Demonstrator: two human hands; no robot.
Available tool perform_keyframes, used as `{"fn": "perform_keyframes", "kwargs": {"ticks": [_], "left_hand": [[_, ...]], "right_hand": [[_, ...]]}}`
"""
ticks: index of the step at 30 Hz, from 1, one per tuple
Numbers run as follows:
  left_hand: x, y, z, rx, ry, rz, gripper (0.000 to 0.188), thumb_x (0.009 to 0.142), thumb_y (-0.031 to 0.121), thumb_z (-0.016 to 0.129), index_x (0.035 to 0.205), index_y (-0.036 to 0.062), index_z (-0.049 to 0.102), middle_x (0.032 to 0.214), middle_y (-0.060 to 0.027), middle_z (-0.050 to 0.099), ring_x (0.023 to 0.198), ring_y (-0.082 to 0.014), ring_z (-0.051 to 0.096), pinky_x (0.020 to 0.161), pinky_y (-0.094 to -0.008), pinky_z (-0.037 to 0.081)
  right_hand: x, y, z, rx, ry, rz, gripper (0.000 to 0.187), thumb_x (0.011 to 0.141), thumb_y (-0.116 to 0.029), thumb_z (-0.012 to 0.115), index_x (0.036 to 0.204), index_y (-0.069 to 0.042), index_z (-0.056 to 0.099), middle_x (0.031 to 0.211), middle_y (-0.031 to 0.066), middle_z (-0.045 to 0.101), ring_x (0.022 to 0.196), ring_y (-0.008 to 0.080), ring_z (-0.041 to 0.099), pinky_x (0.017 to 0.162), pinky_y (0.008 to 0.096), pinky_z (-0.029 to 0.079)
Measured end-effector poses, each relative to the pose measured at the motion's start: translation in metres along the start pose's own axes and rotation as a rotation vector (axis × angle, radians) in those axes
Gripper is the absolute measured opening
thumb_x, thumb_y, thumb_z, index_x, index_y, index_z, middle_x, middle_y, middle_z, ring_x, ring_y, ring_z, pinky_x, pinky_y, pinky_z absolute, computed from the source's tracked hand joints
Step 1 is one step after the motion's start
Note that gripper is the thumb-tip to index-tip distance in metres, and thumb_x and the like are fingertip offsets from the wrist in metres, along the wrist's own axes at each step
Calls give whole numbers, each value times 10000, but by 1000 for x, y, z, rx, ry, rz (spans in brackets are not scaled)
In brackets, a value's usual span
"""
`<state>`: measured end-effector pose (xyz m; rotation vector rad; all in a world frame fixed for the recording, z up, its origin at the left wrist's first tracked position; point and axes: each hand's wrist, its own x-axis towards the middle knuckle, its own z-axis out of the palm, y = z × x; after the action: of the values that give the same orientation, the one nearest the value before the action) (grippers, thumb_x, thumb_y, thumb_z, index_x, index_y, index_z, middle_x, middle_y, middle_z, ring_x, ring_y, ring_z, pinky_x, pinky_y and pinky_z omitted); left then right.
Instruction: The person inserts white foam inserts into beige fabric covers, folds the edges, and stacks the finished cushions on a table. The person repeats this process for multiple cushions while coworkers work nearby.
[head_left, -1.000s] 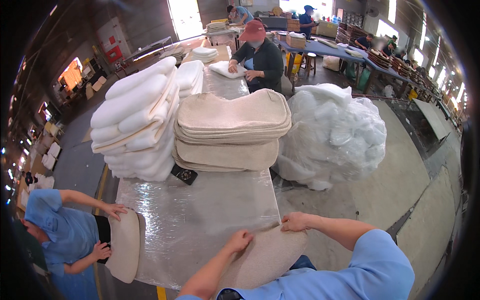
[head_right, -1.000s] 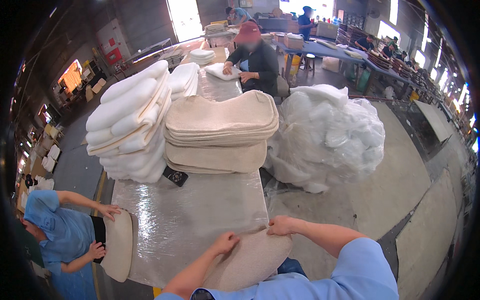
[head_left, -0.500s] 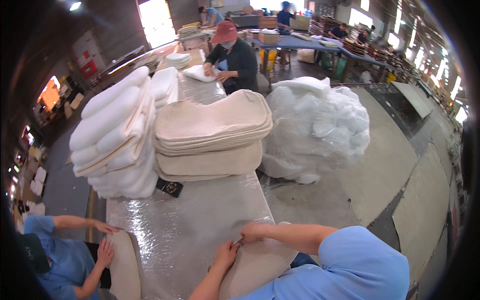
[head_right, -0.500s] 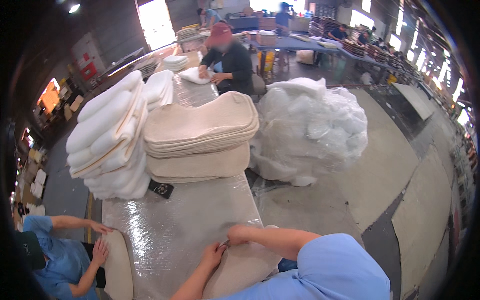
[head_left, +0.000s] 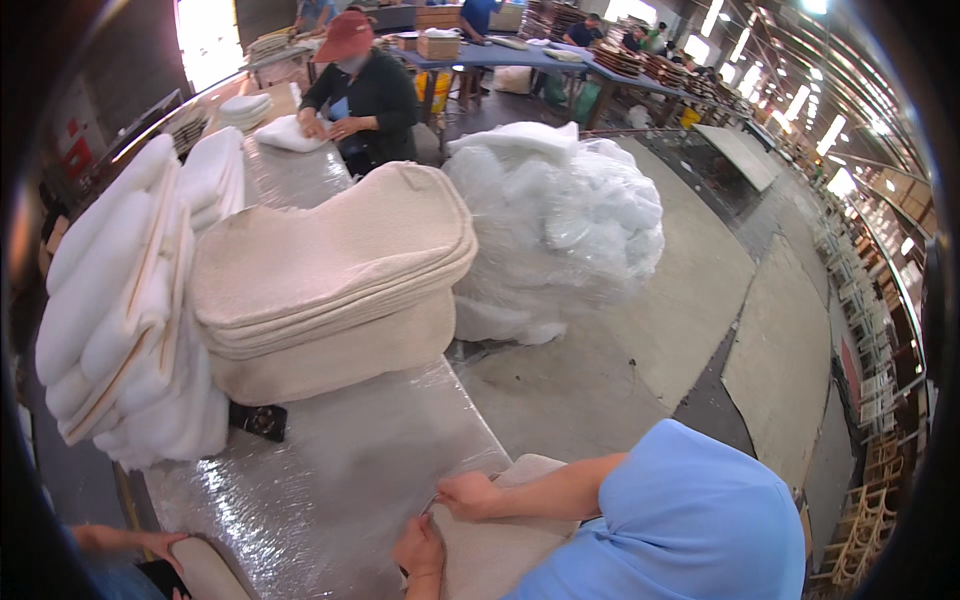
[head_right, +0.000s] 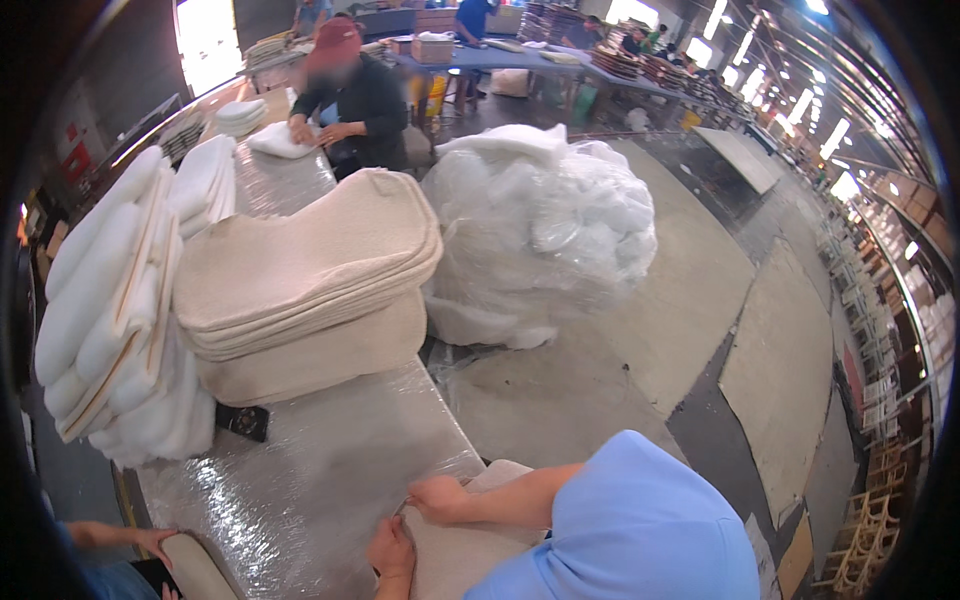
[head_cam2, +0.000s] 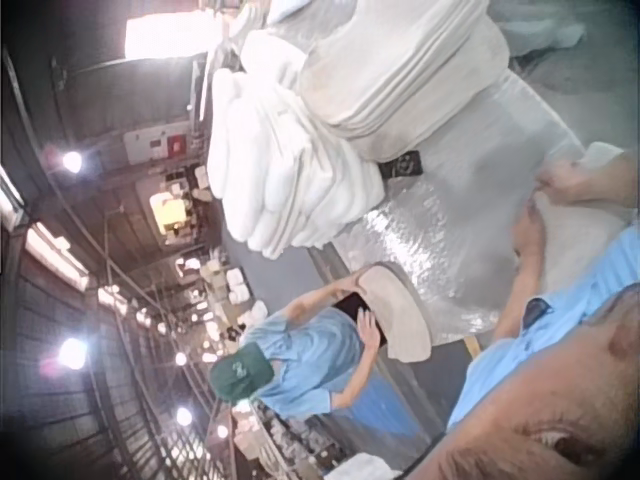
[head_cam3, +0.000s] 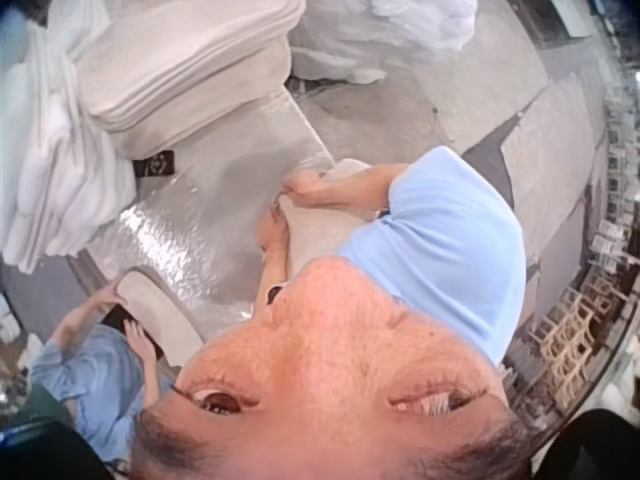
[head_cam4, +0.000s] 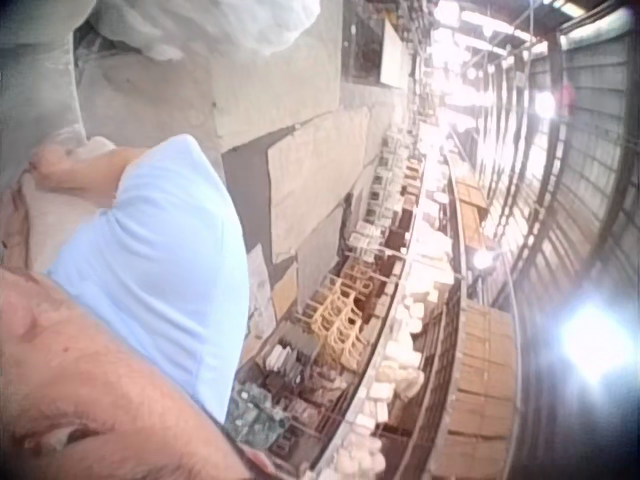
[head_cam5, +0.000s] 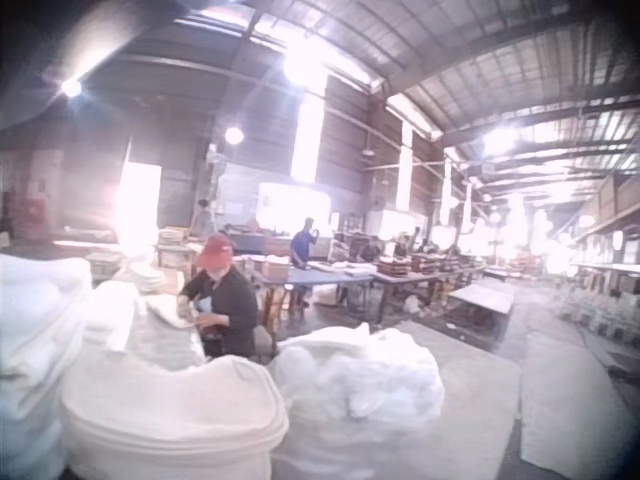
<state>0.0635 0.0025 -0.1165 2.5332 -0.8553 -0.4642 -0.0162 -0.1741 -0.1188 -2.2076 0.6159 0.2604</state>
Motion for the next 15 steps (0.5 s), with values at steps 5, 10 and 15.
{"fn": "perform_keyframes", "kwargs": {"ticks": [5, 10, 15], "left_hand": [[6, -3, -12, -79, -179, -26, 467, 1084, 502, 528, 1160, 83, 718, 958, -271, 755, 949, -464, 739, 806, -545, 576], [-8, -36, -51, -122, -338, 54, 514, 1011, 418, 682, 1338, 21, 684, 1219, -269, 740, 1146, -426, 717, 937, -527, 565], [-22, -43, -45, 37, -260, -53, 540, 1057, 462, 571, 1111, -49, 733, 1085, -309, 736, 1014, -526, 695, 839, -578, 549]], "right_hand": [[6, 7, -8, -31, -79, -69, 263, 1021, -332, 640, 1072, -84, 709, 972, 212, 737, 964, 455, 703, 820, 564, 545], [14, 0, -76, -233, -510, -49, 218, 991, -263, 669, 1078, -89, 766, 991, 201, 758, 985, 426, 731, 850, 526, 580], [6, 9, -59, -141, -196, -8, 207, 974, -242, 668, 1083, -87, 751, 1003, 197, 760, 1020, 415, 732, 863, 535, 585]]}}
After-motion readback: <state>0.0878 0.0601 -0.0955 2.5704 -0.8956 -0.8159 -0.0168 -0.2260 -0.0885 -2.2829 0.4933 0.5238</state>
